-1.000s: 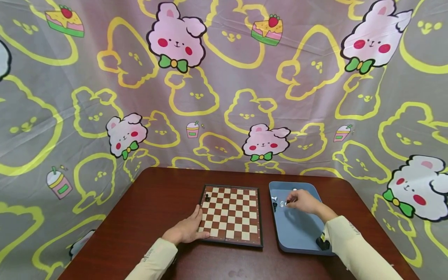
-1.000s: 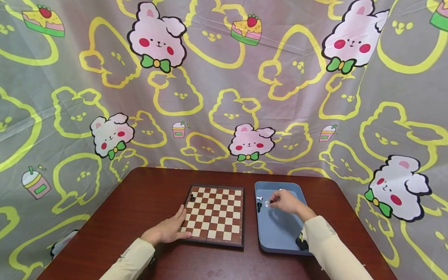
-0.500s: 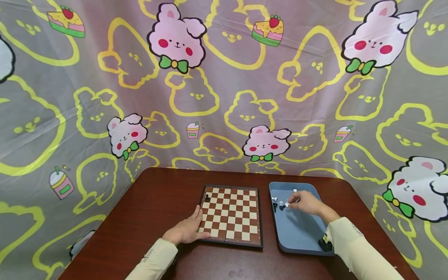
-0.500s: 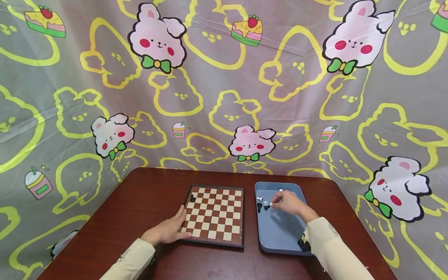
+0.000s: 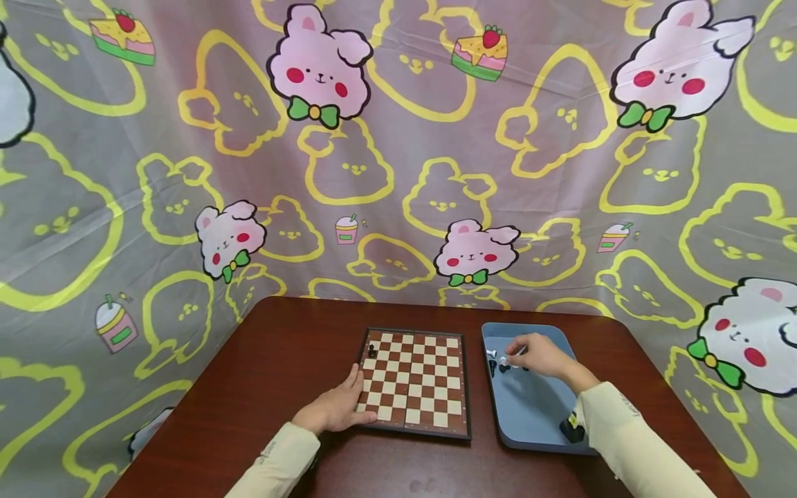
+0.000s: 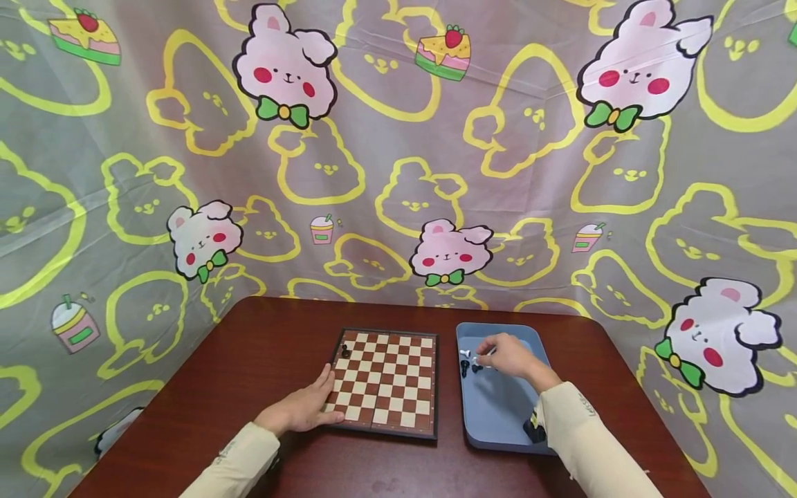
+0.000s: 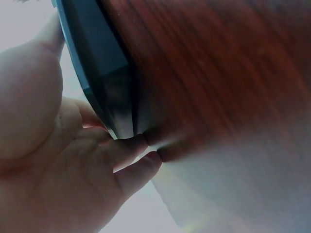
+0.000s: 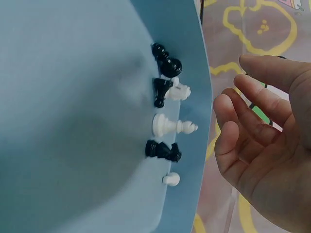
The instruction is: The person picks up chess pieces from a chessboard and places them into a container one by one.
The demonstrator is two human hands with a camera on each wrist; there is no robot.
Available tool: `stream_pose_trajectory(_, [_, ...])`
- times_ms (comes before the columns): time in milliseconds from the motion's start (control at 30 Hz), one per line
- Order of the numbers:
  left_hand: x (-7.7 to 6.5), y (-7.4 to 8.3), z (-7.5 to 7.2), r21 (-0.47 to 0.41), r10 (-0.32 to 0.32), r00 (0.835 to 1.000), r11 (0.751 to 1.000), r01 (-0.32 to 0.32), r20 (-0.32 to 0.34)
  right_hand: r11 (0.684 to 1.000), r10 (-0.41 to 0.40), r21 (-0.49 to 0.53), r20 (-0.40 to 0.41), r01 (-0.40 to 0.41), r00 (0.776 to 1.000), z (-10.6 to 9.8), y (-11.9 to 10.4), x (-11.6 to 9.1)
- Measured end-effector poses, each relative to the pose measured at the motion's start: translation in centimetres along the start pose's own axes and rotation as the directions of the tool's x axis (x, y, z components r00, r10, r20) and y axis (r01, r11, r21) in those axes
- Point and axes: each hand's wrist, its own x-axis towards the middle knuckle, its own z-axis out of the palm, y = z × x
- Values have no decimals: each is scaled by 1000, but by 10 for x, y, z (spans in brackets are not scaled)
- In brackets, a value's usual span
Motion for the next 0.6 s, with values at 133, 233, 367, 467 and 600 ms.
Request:
stream_pose_trajectory(133, [1,0,1,2,-5,1000,1000,5,8,999,4,32,6,-5,1000,2,-7,3])
stream_pose_trajectory(233, [1,0,0,-10,-15,1000,1000,15,15,999,7,39,13,-8,1000,4,-12,5])
stream_pose_trajectory(367, [1,0,0,-14,-25,1000,1000,25,17,1000,-1,28,16,1,1000,7,-18,9])
stream_pose_trajectory(467, [2,-1,1,-8,-31,999,999,31,18,1000,-10,26,19,9,1000,10,-24,14])
stream_pose_trajectory(600, [2,-1,1,-13,-34,999,999,34,19,1000,-24,21,23,23,999,14,-33,18])
